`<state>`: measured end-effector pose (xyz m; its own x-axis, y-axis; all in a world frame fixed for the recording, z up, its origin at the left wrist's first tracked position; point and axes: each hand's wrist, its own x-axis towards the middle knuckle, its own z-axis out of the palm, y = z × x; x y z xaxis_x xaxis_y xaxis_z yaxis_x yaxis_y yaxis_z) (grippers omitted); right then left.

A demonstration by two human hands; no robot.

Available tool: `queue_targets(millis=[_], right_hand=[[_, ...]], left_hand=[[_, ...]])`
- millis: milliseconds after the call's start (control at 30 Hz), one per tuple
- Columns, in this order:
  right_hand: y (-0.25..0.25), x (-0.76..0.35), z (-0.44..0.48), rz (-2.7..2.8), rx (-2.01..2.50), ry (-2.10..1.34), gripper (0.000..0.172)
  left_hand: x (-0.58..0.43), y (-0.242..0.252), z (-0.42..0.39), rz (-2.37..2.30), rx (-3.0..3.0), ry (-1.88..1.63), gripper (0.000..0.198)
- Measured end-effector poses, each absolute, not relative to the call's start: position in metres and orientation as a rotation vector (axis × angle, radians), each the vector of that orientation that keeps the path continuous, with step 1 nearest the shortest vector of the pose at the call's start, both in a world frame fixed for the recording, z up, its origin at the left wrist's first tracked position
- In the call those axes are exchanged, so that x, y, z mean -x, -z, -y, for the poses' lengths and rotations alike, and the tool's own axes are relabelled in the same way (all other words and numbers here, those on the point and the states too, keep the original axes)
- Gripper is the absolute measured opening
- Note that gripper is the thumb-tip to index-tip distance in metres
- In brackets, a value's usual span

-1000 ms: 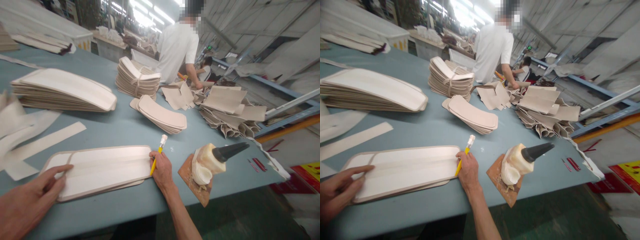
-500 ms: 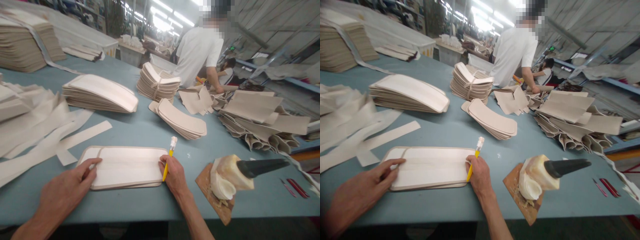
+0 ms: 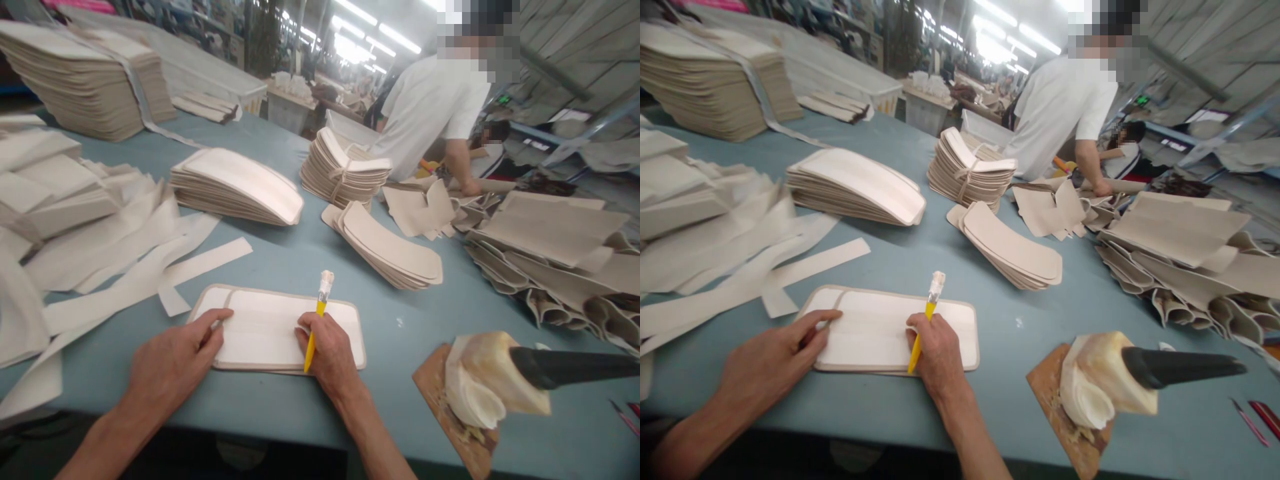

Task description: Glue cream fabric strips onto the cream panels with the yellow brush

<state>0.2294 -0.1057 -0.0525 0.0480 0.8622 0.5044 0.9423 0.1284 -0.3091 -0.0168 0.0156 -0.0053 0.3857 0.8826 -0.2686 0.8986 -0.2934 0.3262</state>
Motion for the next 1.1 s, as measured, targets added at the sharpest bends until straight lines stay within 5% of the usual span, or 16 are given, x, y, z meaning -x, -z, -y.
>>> queue_targets(millis=[1100], right_hand=[[0.048,-0.142,0.033,1.964,1.477,-0.001,0.025]], left_hand=[[0.017,0.002,-0.005,-1.542,-2.231,0.107,0.048]])
